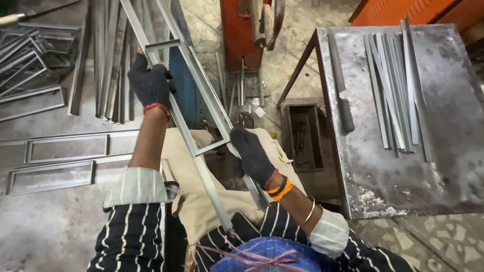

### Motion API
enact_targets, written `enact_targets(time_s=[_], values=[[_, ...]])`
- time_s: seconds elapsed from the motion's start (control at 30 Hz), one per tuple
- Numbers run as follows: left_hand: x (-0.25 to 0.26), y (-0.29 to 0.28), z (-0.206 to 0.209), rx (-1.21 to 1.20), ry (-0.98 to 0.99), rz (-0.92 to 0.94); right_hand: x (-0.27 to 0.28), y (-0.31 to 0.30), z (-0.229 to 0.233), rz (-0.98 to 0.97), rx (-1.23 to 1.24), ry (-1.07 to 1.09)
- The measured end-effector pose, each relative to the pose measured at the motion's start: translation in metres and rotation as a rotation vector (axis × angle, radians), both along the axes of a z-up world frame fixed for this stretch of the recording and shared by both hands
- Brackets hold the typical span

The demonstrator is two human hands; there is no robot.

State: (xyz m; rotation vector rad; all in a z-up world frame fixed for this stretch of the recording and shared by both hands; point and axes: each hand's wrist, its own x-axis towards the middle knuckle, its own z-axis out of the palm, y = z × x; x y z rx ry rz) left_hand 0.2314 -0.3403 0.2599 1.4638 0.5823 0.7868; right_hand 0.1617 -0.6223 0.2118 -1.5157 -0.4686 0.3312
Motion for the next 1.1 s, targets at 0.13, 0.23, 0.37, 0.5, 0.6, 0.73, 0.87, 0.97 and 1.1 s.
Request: enact_targets(time_s=[0.13, 0.23, 0.37, 0.5, 0.6, 0.73, 0.87, 0.97, 1.1], values=[[0.009, -0.004, -0.007, -0.068, -0.041, -0.042, -0.004, -0.007, 0.037, 0.007, -0.004, 0.235], [-0.011, -0.034, 0.021, -0.169, -0.009, -0.12, -0.004, -0.011, 0.048, 0.0, 0.001, 0.266], [-0.037, -0.072, 0.033, -0.294, 0.013, -0.213, 0.006, -0.013, 0.038, -0.006, 0.107, 0.427], [-0.054, -0.103, 0.035, -0.159, -0.059, -0.26, 0.006, -0.019, 0.012, -0.085, 0.127, 0.441], [-0.056, -0.117, 0.034, -0.183, -0.093, -0.256, 0.001, -0.034, 0.0, -0.106, 0.222, -0.263], [-0.062, -0.136, 0.025, -0.23, -0.192, -0.367, -0.035, -0.056, 0.051, -0.158, 0.168, 0.521], [-0.07, -0.166, 0.06, -0.326, -0.116, -0.434, -0.059, -0.073, 0.081, -0.25, 0.158, 0.588], [-0.061, -0.175, 0.048, -0.377, -0.131, -0.501, -0.061, -0.088, 0.048, -0.218, 0.186, 0.39], [-0.042, -0.176, 0.051, -0.341, -0.052, -0.504, -0.052, -0.079, 0.08, -0.331, 0.133, 0.507]])
